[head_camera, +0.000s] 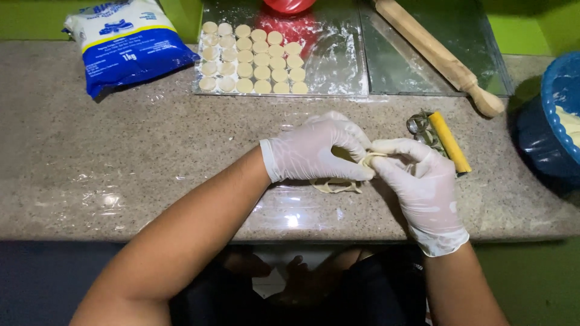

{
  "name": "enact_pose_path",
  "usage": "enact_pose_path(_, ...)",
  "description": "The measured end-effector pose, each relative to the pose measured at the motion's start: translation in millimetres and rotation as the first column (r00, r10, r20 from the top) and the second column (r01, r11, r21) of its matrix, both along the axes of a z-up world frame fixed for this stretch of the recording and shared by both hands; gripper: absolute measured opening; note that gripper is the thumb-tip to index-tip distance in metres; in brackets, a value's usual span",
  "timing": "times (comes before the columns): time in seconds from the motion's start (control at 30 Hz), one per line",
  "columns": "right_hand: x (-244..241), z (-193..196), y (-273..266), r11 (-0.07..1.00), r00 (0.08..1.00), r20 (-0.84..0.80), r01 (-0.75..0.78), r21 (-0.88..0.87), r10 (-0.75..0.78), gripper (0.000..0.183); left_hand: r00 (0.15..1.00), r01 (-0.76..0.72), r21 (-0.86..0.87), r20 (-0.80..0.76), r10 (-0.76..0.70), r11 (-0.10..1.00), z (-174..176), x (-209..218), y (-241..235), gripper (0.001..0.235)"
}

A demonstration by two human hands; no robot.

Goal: Using a manual cutter to punch out small circles from a sheet of dough and placing them onto a tray.

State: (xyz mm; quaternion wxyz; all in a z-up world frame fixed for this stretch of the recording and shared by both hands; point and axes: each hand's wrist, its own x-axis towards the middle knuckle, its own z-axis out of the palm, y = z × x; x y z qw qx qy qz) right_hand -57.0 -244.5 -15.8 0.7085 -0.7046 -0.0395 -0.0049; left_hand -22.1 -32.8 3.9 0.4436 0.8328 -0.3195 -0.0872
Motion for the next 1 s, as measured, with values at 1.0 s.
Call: enact_pose_path(1.0, 19.6, -39.5, -26.7, 0.983, 0.993, 0.080, 0.072, 0.171, -0.086, 0.026, 0.996, -0.044, 0.038, -0.072, 0.047, 0.998, -0.7, -2.5, -5.0, 0.022)
